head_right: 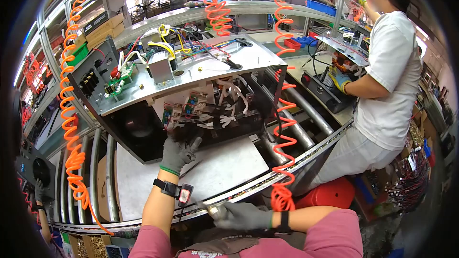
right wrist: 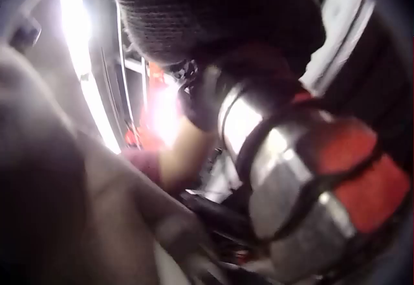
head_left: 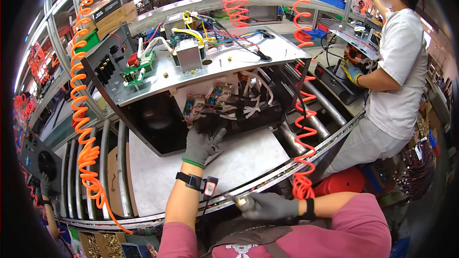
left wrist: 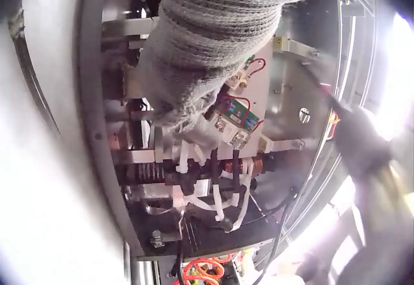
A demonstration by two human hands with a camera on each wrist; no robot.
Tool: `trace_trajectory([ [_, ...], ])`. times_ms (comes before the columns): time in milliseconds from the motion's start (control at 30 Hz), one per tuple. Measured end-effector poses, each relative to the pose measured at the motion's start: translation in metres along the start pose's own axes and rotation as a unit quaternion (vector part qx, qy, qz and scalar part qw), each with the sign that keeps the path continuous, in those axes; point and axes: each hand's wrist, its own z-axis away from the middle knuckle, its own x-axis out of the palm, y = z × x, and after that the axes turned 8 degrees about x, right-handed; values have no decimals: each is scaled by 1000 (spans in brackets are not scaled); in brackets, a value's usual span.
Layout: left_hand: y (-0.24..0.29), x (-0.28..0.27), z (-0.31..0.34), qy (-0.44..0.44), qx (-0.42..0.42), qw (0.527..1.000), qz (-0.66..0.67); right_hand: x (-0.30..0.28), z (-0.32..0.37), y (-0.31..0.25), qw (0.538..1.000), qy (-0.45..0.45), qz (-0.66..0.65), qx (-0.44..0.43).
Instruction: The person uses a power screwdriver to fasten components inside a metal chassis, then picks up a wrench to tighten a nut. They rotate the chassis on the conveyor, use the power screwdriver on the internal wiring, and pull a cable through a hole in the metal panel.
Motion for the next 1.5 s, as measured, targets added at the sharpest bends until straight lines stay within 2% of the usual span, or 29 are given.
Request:
trace_trajectory([
  [33, 9, 7, 0, 85, -188, 935, 290, -14, 15, -4, 985, -110, 85, 105],
  [100, 4, 16, -1, 90, -191, 940, 268, 6, 24, 63, 982, -72, 157, -81],
  [133, 0, 21, 0, 95, -195, 945, 243, 6, 28, 67, 982, -77, 157, -77],
  [200, -13, 31, -4, 129, -218, 938, 236, 5, 33, 72, 953, -168, 247, 48],
  [233, -20, 36, -6, 158, -236, 932, 225, 5, 32, 77, 950, -174, 256, 49],
  [300, -30, 47, -5, 181, -222, 928, 240, 21, 29, 99, 971, -6, 219, -91],
  [333, -32, 54, -4, 192, -225, 931, 214, 33, 22, 125, 958, -12, 272, -86],
  [400, -43, 55, -4, 207, -223, 934, 187, 23, 25, 123, 960, -28, 265, -91],
  [433, -54, 54, -1, 119, -106, 985, 60, 17, 27, 111, 963, -40, 250, -91],
  [467, -63, 51, -2, 68, -48, 996, -7, 3, 22, 99, 987, -101, 102, -71],
  [500, -65, 53, -3, 27, 15, 997, -72, -27, 24, 64, 987, -141, 74, 8],
  [533, -52, 69, -7, 146, -86, 984, 50, -38, 21, 61, 998, -47, 26, -12],
  [567, -43, 79, -8, 260, -184, 932, 171, -48, 18, 58, 998, 49, -23, -32],
  [633, -38, 86, -5, 262, -178, 931, 182, -81, 2, 33, 965, 172, -195, -30],
  [700, -40, 88, -5, 261, -170, 930, 194, -103, -28, 27, 910, 300, -277, -69],
  [800, -37, 88, -4, 273, -190, 914, 233, -129, -75, 20, 865, 379, -316, -89],
  [933, -31, 84, 1, 231, -202, 929, 209, -152, -117, 13, 873, 339, -331, -114],
  [1033, -28, 83, -1, 226, -223, 918, 237, -155, -125, 12, 884, 372, -263, -107],
  [1067, -27, 86, -2, 241, -224, 915, 234, -157, -124, 11, 892, 390, -223, -53],
  [1100, -27, 88, -4, 241, -224, 913, 240, -157, -129, 12, 894, 390, -217, -51],
  [1167, -29, 89, -7, 250, -224, 908, 250, -154, -143, 19, 820, 565, 73, -50],
  [1200, -32, 89, -9, 254, -227, 905, 256, -156, -149, 22, 805, 584, 93, -46],
  [1233, -37, 89, -11, 262, -212, 904, 262, -164, -149, 22, 809, 578, 98, -41],
  [1267, -42, 90, -9, 270, -197, 903, 268, -178, -147, 22, 887, 459, -49, -24],
  [1300, -43, 93, -6, 275, -199, 900, 273, -186, -142, 22, 925, 325, -195, -5],
  [1367, -37, 96, -10, 297, -216, 888, 276, -191, -132, 14, 940, 291, -173, 30],
  [1433, -31, 98, -6, 271, -207, 908, 244, -184, -127, 5, 917, 305, -251, -49],
  [1467, -38, 94, -6, 240, -188, 928, 215, -188, -123, -1, 932, 298, -205, 22],
  [1500, -42, 91, -5, 208, -171, 945, 185, -190, -135, 12, 933, 294, -206, 24],
])
